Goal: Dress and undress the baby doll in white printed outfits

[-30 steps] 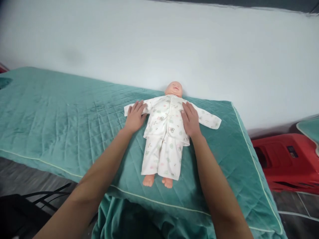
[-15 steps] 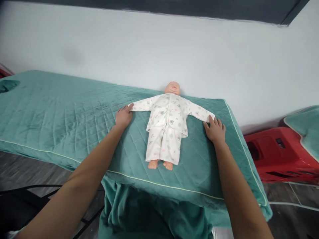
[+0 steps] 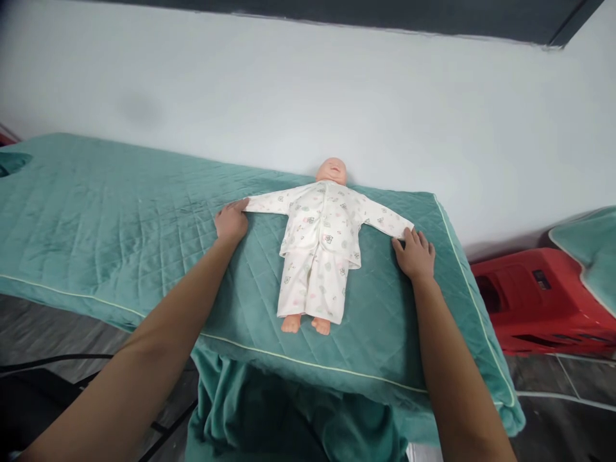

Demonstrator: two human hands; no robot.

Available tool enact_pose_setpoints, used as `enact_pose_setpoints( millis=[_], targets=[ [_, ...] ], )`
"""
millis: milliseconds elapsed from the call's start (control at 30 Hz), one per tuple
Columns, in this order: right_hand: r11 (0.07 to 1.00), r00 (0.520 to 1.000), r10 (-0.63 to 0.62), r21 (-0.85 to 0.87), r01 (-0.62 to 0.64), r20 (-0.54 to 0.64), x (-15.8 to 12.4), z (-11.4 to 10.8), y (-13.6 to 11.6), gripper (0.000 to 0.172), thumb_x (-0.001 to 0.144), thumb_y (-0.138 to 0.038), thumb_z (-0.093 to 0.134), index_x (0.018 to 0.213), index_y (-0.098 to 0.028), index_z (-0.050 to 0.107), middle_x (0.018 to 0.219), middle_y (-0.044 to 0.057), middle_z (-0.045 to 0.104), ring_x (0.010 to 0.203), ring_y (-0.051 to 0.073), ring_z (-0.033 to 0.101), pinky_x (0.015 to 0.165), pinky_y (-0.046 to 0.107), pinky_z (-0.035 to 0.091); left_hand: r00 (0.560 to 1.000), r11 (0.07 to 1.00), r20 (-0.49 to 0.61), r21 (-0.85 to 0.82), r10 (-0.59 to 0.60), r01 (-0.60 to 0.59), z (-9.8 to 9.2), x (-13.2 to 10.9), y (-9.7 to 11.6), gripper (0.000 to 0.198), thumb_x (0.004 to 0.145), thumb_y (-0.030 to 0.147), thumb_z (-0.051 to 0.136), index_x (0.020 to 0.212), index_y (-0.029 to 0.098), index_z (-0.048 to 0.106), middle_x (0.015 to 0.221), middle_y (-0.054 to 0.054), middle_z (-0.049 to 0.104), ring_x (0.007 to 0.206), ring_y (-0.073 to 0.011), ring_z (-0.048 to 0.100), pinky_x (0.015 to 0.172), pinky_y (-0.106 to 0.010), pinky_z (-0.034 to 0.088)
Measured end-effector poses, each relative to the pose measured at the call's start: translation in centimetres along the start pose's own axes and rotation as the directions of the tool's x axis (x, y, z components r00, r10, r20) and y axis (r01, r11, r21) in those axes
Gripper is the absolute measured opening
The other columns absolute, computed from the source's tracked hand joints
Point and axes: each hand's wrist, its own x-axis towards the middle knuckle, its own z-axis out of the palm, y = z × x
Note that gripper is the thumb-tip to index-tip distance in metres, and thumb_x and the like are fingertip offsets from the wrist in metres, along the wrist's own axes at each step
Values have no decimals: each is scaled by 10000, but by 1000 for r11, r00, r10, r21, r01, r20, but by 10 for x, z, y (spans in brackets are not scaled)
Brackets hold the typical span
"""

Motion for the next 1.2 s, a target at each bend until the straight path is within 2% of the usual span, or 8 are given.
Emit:
enact_pose_setpoints(
  millis=[333, 433, 533, 633, 733, 867, 1033, 1200],
  targets=[
    [999, 1000, 30, 37, -30, -7, -18, -5, -11, 678, 1019, -519, 303, 1565, -119, 345, 1640, 187, 320, 1529, 349, 267, 1215, 575, 215, 998, 998, 5, -15, -65, 65, -12, -45, 6, 550, 931, 140, 374, 1459, 157, 523, 1571, -140, 459, 1479, -326, 362, 1227, -564, 226],
    [997, 999, -5, 78, 8, -40, -54, -5, -21, 697, 1013, -511, 344, 1566, -89, 320, 1629, 238, 312, 1529, 364, 262, 1205, 596, 229, 1000, 997, 4, -79, 1, -1, -23, -98, 15, 495, 949, 185, 409, 1424, 168, 547, 1539, -130, 498, 1422, -300, 443, 1200, -502, 316],
    [951, 976, -181, 231, 205, -122, -112, -6, -37, 689, 978, -504, 469, 1541, -122, 365, 1606, 225, 367, 1501, 353, 330, 1201, 587, 274, 985, 938, 11, -305, 173, -162, -33, -171, 28, 389, 951, 231, 470, 1311, 204, 615, 1396, -89, 627, 1334, -257, 530, 1187, -456, 341],
    [759, 911, -338, 505, 412, -235, -176, -14, -64, 538, 979, -423, 530, 1472, -221, 454, 1535, 149, 488, 1430, 284, 450, 1185, 534, 360, 962, 870, 32, -436, 271, -231, -40, -237, 42, 332, 950, 278, 517, 1267, 239, 610, 1306, -65, 665, 1254, -239, 576, 1134, -454, 374],
    [618, 869, -386, 612, 493, -311, -222, -30, -98, 452, 971, -316, 568, 1411, -267, 480, 1523, 121, 485, 1422, 265, 457, 1166, 530, 402, 960, 870, 78, -447, 269, -207, -44, -272, 55, 326, 918, 242, 563, 1241, 239, 604, 1101, -54, 697, 1013, -221, 640, 917, -403, 449],
    [663, 792, -549, 438, 608, -268, -237, -45, -140, 327, 945, -207, 547, 1269, -252, 553, 1551, 108, 459, 1495, 317, 332, 1181, 610, 340, 970, 880, 81, -443, 230, -171, -42, -275, 64, 277, 893, 253, 606, 1168, 227, 622, 957, -32, 699, 837, -204, 634, 816, -379, 427],
    [773, 802, -531, 230, 591, -274, -223, -38, -167, 115, 919, -158, 565, 1012, -216, 600, 1519, 152, 497, 1451, 400, 374, 1110, 732, 308, 986, 867, 59, -487, 155, -107, -38, -267, 68, 86, 894, 248, 596, 963, 226, 642, 821, -5, 681, 761, -191, 615, 769, -356, 425],
    [739, 771, -562, 235, 631, -300, -221, -40, -166, 106, 921, -143, 555, 907, -237, 603, 1418, 92, 596, 1416, 353, 436, 1133, 672, 332, 988, 689, 16, -719, 156, -97, -49, -273, 63, 64, 888, 182, 567, 917, 224, 605, 860, 4, 645, 759, -143, 602, 717, -283, 463]
  ],
)
